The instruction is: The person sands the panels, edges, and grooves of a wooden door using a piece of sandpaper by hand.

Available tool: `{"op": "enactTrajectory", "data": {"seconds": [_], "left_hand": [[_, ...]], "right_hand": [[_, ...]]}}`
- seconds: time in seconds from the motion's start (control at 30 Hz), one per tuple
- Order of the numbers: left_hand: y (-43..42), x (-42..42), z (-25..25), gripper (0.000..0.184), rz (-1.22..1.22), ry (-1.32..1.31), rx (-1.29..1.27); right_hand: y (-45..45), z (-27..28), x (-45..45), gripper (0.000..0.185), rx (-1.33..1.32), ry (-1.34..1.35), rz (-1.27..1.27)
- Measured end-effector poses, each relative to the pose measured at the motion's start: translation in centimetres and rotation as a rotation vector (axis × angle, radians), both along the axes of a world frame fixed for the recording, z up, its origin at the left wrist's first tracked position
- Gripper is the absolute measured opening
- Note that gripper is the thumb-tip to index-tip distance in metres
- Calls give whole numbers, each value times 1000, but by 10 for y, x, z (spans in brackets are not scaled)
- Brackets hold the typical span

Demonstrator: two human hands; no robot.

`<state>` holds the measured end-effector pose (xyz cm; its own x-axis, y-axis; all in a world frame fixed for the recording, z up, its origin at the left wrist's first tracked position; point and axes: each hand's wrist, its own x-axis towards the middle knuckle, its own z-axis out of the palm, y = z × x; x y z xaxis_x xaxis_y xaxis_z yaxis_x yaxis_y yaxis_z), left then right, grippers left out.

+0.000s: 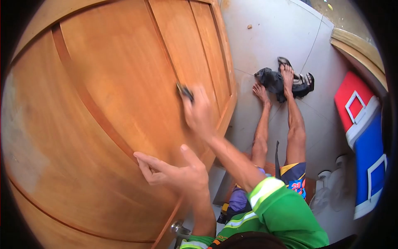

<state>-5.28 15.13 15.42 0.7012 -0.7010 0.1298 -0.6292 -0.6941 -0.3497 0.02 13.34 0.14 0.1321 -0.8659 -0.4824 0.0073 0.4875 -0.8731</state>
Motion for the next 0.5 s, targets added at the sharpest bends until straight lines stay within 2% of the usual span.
{"op": "enactTrajectory", "data": {"seconds": [0.1,0.13,0.27,0.37,0.5], "left_hand": [[-6,-8,1,92,10,4,-67],[-6,-6,-1,91,28,3,-53],[8,5,-5,89,49,47,1],[22,12,-4,88,-11,77,53],[28,10,-2,87,29,48,81]], "right_hand": [[-115,1,29,15,-51,30,-56],[-102,-7,28,16,-84,17,-25],[53,-21,-6,20,-110,-45,36],[70,-10,-9,20,114,-67,57],[-56,-26,36,18,-55,-26,-69]]}}
